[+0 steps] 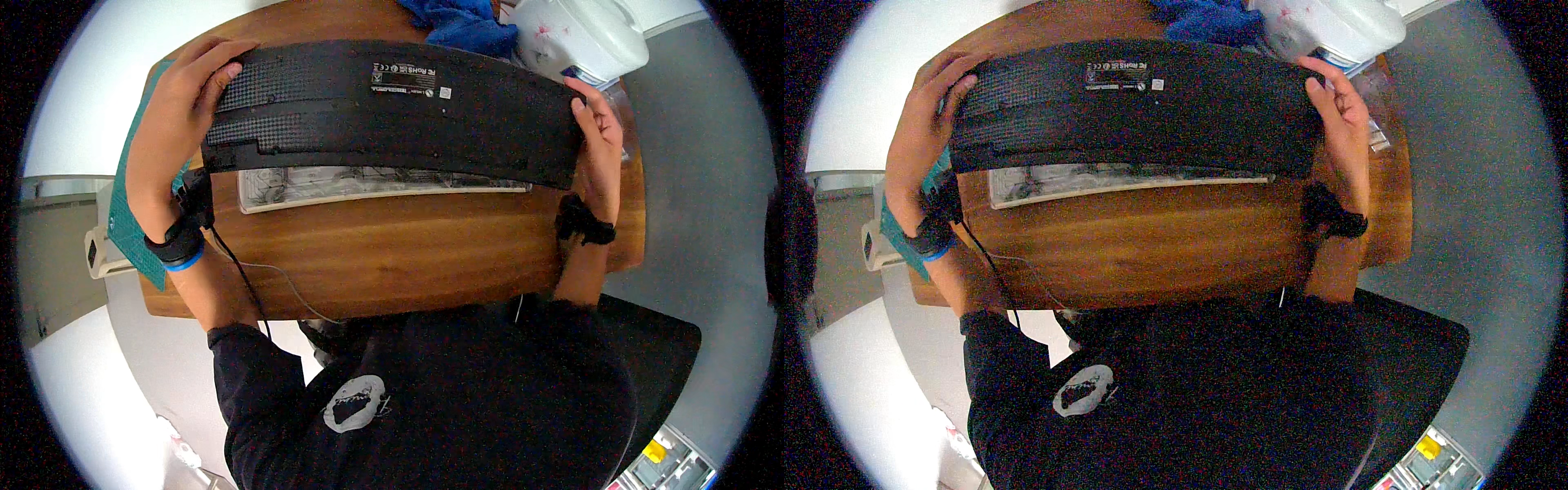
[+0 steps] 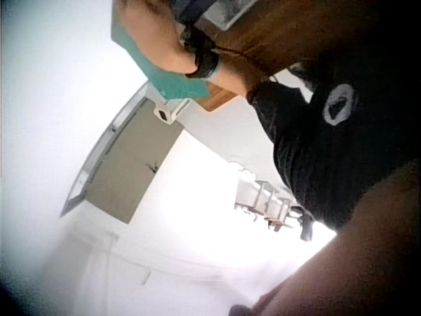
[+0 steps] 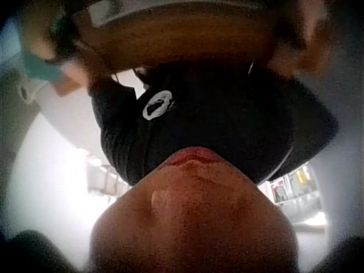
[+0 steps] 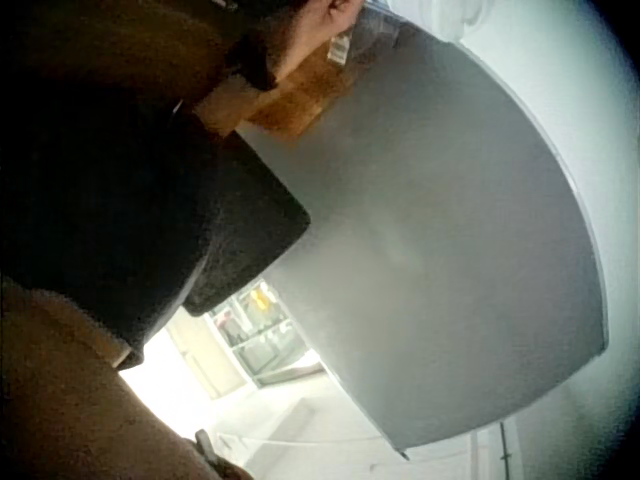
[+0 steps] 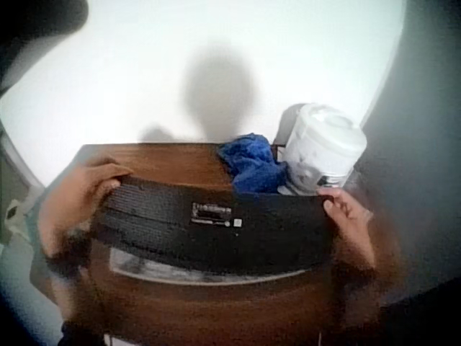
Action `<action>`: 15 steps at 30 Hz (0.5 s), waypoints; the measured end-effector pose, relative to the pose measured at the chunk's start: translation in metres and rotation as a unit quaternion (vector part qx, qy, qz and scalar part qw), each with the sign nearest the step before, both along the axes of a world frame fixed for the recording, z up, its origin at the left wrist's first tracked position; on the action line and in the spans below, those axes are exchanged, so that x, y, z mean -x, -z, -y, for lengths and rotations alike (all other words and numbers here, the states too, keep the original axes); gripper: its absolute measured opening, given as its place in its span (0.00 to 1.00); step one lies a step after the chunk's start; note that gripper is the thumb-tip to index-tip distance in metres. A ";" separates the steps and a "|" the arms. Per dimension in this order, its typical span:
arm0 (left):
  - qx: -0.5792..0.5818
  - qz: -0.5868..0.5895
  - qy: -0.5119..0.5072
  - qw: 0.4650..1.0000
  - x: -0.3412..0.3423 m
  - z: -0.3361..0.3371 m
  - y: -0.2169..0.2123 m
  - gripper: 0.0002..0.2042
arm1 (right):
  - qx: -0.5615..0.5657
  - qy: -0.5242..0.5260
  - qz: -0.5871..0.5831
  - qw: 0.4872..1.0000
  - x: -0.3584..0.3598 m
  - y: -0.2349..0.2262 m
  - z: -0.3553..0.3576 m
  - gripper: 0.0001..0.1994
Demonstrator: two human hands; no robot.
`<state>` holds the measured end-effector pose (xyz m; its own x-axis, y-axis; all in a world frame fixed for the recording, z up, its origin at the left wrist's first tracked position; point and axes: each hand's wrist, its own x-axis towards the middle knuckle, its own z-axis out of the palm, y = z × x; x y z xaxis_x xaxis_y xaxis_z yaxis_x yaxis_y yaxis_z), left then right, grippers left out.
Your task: The person wipes a transparent keyboard membrane with a blue cloth, aligns it over a white keyboard base, and then places the black keyboard casing on top. The person handles the membrane, cloth, and casing to reassemble the keyboard.
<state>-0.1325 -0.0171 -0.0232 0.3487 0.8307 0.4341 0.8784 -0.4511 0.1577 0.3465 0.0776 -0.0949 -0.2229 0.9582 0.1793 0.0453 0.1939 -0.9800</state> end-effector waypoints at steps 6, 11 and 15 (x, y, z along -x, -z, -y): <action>0.124 0.064 0.016 0.990 -0.021 0.012 -0.002 0.19 | 0.025 0.046 0.011 0.999 -0.008 -0.008 -0.001 0.15; 0.222 0.095 0.098 0.966 -0.010 0.012 -0.006 0.33 | 0.067 0.037 0.000 0.997 -0.031 -0.006 -0.014 0.15; 0.279 0.117 0.126 0.945 -0.006 0.014 -0.012 0.46 | 0.028 0.005 -0.088 0.996 -0.034 0.011 -0.006 0.14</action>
<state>-0.1261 -0.0313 -0.0107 0.5146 0.8563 0.0438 0.6652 -0.4309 0.6097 0.3806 0.0834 -0.1061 -0.1832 0.9700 0.1600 -0.1258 0.1383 -0.9824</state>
